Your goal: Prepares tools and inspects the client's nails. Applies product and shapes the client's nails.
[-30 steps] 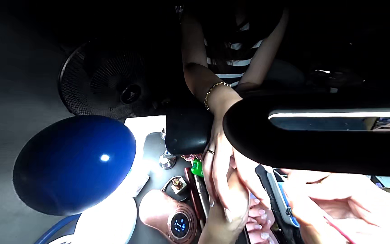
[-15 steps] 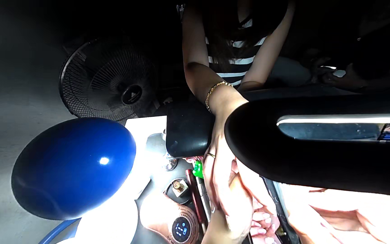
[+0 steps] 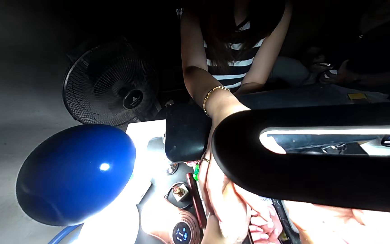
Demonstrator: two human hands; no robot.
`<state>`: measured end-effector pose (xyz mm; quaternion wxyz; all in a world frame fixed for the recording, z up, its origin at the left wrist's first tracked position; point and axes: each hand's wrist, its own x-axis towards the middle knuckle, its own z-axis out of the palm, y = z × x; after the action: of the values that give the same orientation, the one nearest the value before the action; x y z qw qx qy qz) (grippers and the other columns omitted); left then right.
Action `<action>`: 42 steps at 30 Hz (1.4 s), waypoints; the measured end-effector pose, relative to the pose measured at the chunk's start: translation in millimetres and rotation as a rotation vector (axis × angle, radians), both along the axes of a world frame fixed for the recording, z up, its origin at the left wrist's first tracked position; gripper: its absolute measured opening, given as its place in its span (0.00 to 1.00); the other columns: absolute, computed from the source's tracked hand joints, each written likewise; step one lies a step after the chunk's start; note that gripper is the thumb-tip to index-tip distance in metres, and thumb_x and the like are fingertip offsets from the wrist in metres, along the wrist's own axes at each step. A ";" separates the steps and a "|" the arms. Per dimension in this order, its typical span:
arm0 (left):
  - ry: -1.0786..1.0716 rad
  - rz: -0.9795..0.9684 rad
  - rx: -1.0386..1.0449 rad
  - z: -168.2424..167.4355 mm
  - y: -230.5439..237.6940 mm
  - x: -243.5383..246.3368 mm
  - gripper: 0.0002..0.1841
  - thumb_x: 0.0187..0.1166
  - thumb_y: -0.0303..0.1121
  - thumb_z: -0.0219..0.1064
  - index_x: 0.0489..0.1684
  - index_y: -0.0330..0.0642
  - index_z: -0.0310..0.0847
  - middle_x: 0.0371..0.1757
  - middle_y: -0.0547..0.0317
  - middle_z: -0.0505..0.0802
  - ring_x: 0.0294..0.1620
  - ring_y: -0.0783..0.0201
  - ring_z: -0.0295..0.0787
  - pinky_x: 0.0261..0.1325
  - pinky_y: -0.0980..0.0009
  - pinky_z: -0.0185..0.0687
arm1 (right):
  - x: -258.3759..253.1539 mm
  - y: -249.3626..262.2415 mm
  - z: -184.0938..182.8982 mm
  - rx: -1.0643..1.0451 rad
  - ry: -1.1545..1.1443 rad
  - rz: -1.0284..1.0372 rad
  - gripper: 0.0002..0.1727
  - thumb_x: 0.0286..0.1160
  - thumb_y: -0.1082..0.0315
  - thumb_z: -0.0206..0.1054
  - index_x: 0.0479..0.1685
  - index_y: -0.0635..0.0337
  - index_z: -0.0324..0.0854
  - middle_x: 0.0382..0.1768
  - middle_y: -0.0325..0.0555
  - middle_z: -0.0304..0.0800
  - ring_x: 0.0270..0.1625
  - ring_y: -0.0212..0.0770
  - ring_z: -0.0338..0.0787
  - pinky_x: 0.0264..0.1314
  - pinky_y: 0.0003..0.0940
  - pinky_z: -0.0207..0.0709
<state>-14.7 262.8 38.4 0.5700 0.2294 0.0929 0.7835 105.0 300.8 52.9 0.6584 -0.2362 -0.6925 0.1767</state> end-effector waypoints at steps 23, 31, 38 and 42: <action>0.100 0.144 0.033 0.8 10.4 4.6 0.08 0.81 0.27 0.65 0.44 0.43 0.91 0.41 0.63 0.97 0.47 0.72 0.94 0.56 0.73 0.88 | -2.5 -6.0 6.0 0.039 -0.095 -0.029 0.06 0.83 0.65 0.70 0.48 0.57 0.83 0.42 0.30 0.92 0.50 0.17 0.89 0.57 0.17 0.83; 0.107 0.046 0.038 0.6 -4.9 2.7 0.10 0.86 0.31 0.62 0.49 0.45 0.92 0.46 0.63 0.97 0.52 0.74 0.93 0.60 0.76 0.85 | -2.8 -4.9 9.5 0.028 -0.089 -0.056 0.08 0.83 0.64 0.68 0.38 0.57 0.79 0.33 0.32 0.88 0.42 0.17 0.88 0.50 0.16 0.83; 0.073 0.032 0.021 0.3 -7.9 1.6 0.10 0.86 0.35 0.63 0.49 0.46 0.92 0.47 0.62 0.97 0.53 0.73 0.93 0.60 0.77 0.86 | -6.1 -3.1 14.7 0.041 -0.059 -0.016 0.12 0.80 0.65 0.69 0.30 0.61 0.77 0.28 0.38 0.85 0.34 0.23 0.86 0.43 0.20 0.84; 0.021 0.028 0.023 -0.8 -6.8 3.2 0.10 0.86 0.34 0.63 0.50 0.43 0.91 0.48 0.59 0.97 0.54 0.70 0.94 0.60 0.75 0.87 | -1.9 -4.2 6.7 0.018 -0.050 0.032 0.07 0.81 0.63 0.68 0.39 0.57 0.81 0.33 0.33 0.90 0.38 0.21 0.88 0.46 0.20 0.84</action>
<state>-11.5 256.1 37.6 0.5554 0.2428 0.0932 0.7899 103.2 296.6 59.6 0.6401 -0.2235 -0.7139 0.1749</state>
